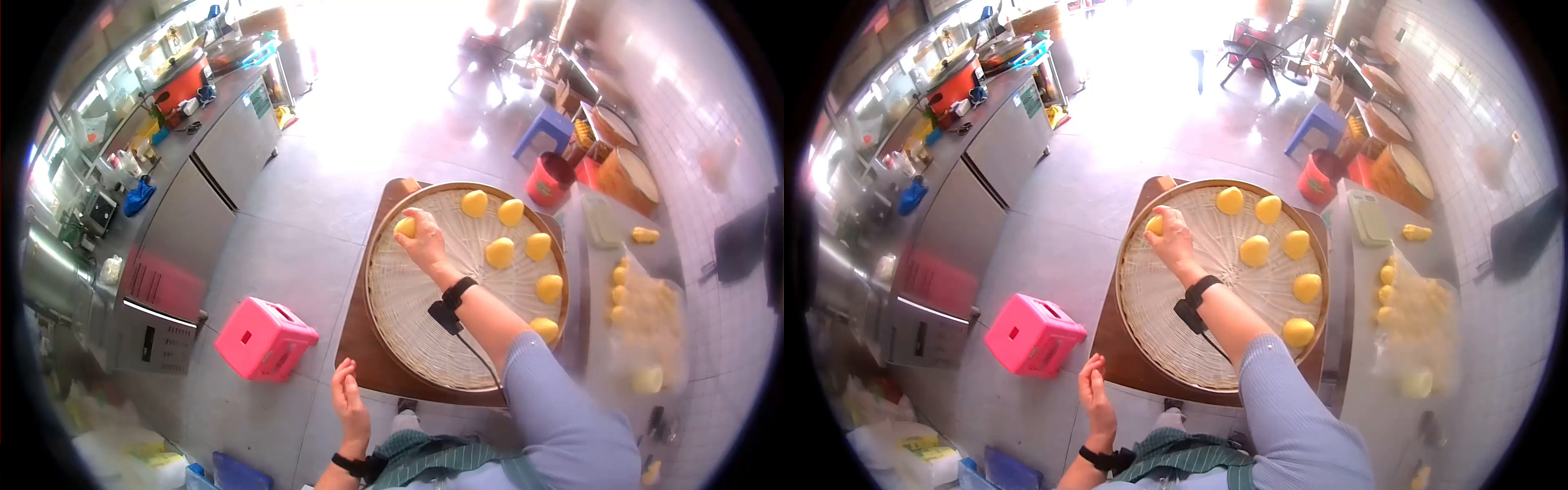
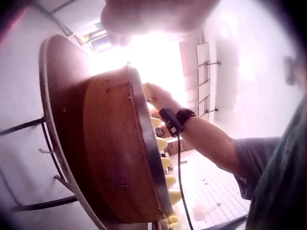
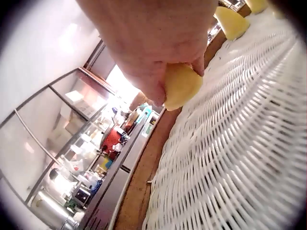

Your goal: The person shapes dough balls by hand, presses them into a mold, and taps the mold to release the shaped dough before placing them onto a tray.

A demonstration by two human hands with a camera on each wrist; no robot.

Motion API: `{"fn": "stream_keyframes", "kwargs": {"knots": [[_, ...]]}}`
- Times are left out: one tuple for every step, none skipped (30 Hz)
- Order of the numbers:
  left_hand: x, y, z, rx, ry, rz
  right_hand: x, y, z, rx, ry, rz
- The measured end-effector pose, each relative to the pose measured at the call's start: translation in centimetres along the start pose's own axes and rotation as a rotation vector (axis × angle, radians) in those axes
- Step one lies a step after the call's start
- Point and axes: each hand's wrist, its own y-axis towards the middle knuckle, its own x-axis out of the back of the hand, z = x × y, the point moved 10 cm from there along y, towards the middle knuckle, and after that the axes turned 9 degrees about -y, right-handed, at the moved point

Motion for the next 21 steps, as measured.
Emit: {"fn": "stream_keyframes", "kwargs": {"knots": [[0.9,-0.1,0.2,-0.001,0.0,-0.026,-1.2,0.6,-0.2,-0.01,-0.046,0.034],[1.5,-0.1,0.4,-0.004,0.006,-0.034,-1.9,0.9,-0.3,-0.007,-0.038,0.039],[1.9,-0.1,0.5,0.01,0.035,-0.042,-2.6,0.9,-0.5,-0.032,-0.061,0.082],[2.2,-0.2,0.6,0.023,0.064,-0.049,-3.0,0.9,-0.8,-0.056,-0.085,0.123],[2.1,-0.3,0.5,0.015,0.066,-0.052,-3.5,1.0,-1.0,-0.065,-0.08,0.208],[1.5,-0.4,0.5,0.048,0.063,-0.052,-2.7,1.0,-0.7,-0.057,-0.074,0.2],[0.9,-0.2,0.3,0.075,0.061,-0.049,-1.0,0.7,0.0,-0.006,-0.102,0.109],[0.0,0.0,-0.2,0.054,0.06,-0.043,1.1,0.5,0.6,0.043,-0.13,0.015],[-1.2,0.1,-0.3,0.062,0.019,-0.018,3.0,0.4,0.9,0.094,-0.109,0.025],[-2.6,0.1,-0.2,0.078,-0.021,0.012,6.0,0.3,0.7,0.095,-0.109,0.006],[-4.2,0.2,-0.6,0.03,-0.033,0.061,8.7,-0.2,0.5,0.096,-0.032,0.061],[-5.7,0.3,-1.0,0.029,-0.035,0.083,11.7,-1.0,0.0,0.093,0.041,0.115],[-8.0,0.2,-1.7,0.004,-0.033,0.172,15.8,-2.2,-1.3,0.086,0.037,0.062],[-10.2,-0.2,-2.1,-0.022,-0.033,0.263,20.3,-3.5,-2.7,0.08,0.032,0.006],[-11.9,-0.5,-1.4,-0.065,-0.029,0.333,25.2,-5.2,-4.1,-0.032,0.103,-0.018],[-13.6,-1.1,-1.4,-0.062,-0.032,0.358,30.1,-7.5,-5.6,-0.144,0.178,-0.042],[-16.4,-2.0,-1.6,-0.06,-0.032,0.456,35.1,-10.4,-8.0,-0.199,0.045,-0.115],[-19.0,-3.2,-1.6,-0.055,-0.031,0.551,39.9,-14.1,-11.2,-0.317,0.076,-0.216],[-21.3,-4.4,-0.9,-0.006,-0.036,0.618,44.6,-17.9,-14.3,-0.346,0.045,-0.355],[-23.1,-5.5,-0.5,-0.004,-0.034,0.631,49.0,-22.2,-15.5,-0.42,0.002,-0.52],[-25.6,-7.3,0.1,-0.007,0.032,0.749,53.3,-26.9,-16.6,-0.494,-0.043,-0.69]]}}
